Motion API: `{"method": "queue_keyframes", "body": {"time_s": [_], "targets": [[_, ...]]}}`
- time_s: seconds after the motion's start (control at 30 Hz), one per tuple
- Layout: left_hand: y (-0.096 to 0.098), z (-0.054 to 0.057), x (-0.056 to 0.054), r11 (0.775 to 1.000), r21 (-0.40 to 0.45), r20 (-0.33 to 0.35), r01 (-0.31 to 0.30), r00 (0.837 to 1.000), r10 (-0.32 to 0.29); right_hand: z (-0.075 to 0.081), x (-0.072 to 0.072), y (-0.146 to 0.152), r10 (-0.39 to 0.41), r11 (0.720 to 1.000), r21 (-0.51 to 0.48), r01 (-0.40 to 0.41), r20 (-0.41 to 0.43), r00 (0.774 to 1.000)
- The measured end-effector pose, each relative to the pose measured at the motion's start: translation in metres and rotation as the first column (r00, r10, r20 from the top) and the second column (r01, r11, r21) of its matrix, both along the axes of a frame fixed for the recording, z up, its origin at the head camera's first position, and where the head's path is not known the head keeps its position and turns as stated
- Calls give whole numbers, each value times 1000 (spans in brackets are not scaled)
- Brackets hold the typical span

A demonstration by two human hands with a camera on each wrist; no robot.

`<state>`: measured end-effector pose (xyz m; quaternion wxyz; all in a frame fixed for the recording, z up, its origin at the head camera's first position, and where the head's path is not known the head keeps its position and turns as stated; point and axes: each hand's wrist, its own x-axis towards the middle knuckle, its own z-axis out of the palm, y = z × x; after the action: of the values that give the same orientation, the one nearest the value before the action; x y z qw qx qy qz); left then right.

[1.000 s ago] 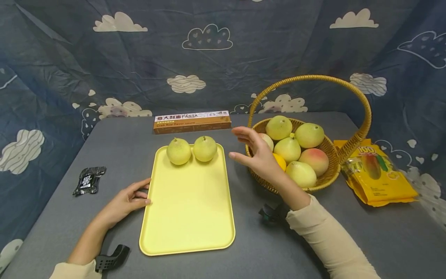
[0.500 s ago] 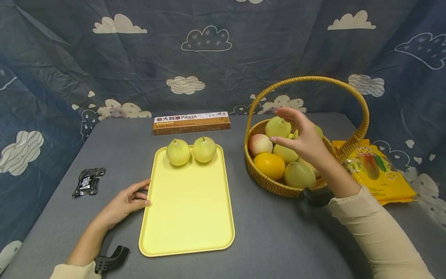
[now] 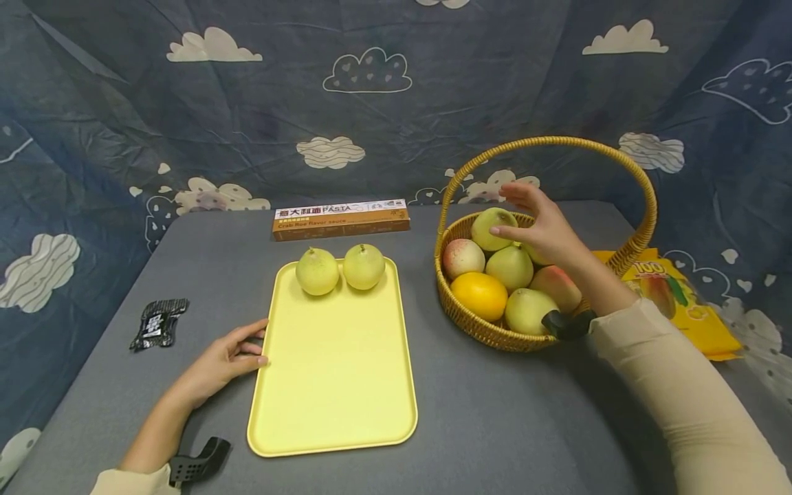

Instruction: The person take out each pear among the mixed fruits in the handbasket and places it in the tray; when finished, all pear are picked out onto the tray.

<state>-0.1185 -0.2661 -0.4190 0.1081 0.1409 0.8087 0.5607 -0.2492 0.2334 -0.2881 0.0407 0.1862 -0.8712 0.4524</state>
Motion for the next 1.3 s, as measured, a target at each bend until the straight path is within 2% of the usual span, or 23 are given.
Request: {"method": "queue_keyframes", "body": {"time_s": [0.47,0.67,0.87,1.13,1.23,1.3], "targets": [[0,0,1,1000,-2,11,-3,1000,3,-19,-14,4,10,998,63,-17,112,994],[0,-1,1,1000,9,-12,5,1000,-5,-27,-18,4,12,995,95,-29,178,984],[0,0,1,1000,8,-3,-1,1000,1,-32,-21,3,9,993,110,-33,218,976],[-1,0,0,1000,1,-1,-8,1000,8,-34,-24,1,-1,994,104,-24,234,972],[-1,0,0,1000,-5,-1,-12,1000,12,-34,-24,0,-23,992,128,-2,197,980],[-1,0,0,1000,-8,2,-10,1000,10,-34,-23,-1,-53,987,158,30,142,989]]}}
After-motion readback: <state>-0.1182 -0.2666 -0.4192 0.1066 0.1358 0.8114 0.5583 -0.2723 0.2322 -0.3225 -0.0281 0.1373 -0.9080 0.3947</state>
